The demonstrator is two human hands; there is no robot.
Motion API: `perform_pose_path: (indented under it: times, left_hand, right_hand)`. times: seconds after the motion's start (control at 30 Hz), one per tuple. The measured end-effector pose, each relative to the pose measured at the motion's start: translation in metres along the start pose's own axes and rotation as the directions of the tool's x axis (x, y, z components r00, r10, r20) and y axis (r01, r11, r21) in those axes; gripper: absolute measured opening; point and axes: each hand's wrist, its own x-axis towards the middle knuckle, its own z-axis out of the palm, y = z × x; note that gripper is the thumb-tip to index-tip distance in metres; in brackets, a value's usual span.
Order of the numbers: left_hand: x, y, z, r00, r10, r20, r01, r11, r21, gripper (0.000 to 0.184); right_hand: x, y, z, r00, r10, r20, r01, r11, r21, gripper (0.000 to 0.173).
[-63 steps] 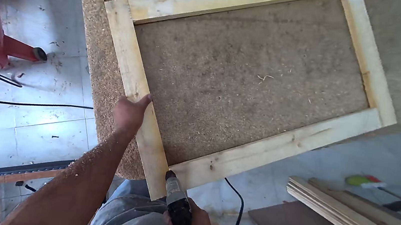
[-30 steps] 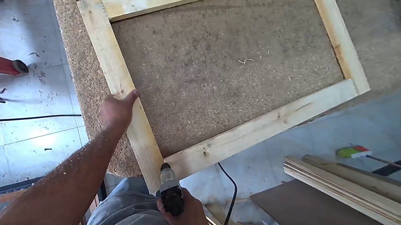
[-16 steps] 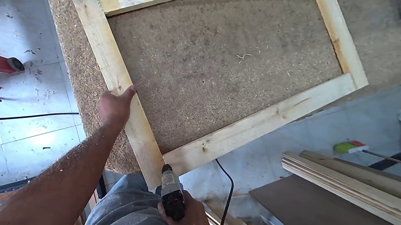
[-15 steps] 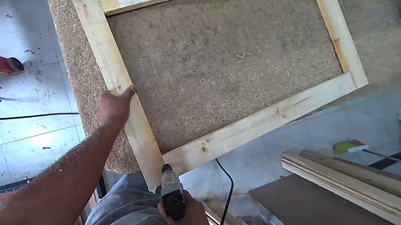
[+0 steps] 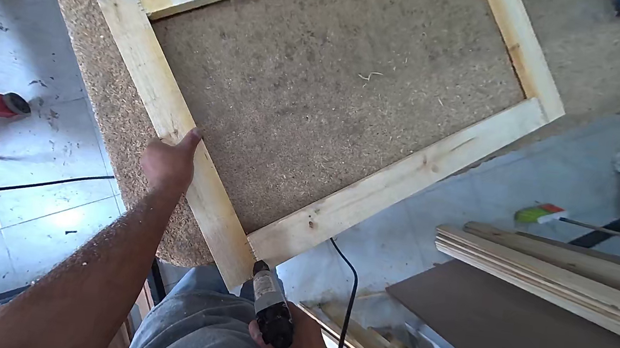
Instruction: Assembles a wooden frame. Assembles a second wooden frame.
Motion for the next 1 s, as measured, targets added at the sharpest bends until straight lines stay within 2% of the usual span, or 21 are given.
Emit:
perform_pose_path:
  times: [0.63,1.0]
  left_hand:
    - [0.0016,-0.0033,0.0024,1.0,0.006,0.001,-0.006,1.0,0.003,0.086]
    - [0.0012,-0.0024,0.0027,1.0,0.003,-0.014,-0.003,1.0,-0.003,0.082]
  right_hand:
    - [-0.0067,0.0105,-0.003,0.998,0.03,0.054,-0.028,0.999,-0.041,0.06]
    - [-0.0052,0.0101,-0.0081,0.994,0.047,0.101,-0.039,0.996,-0.076,0.061]
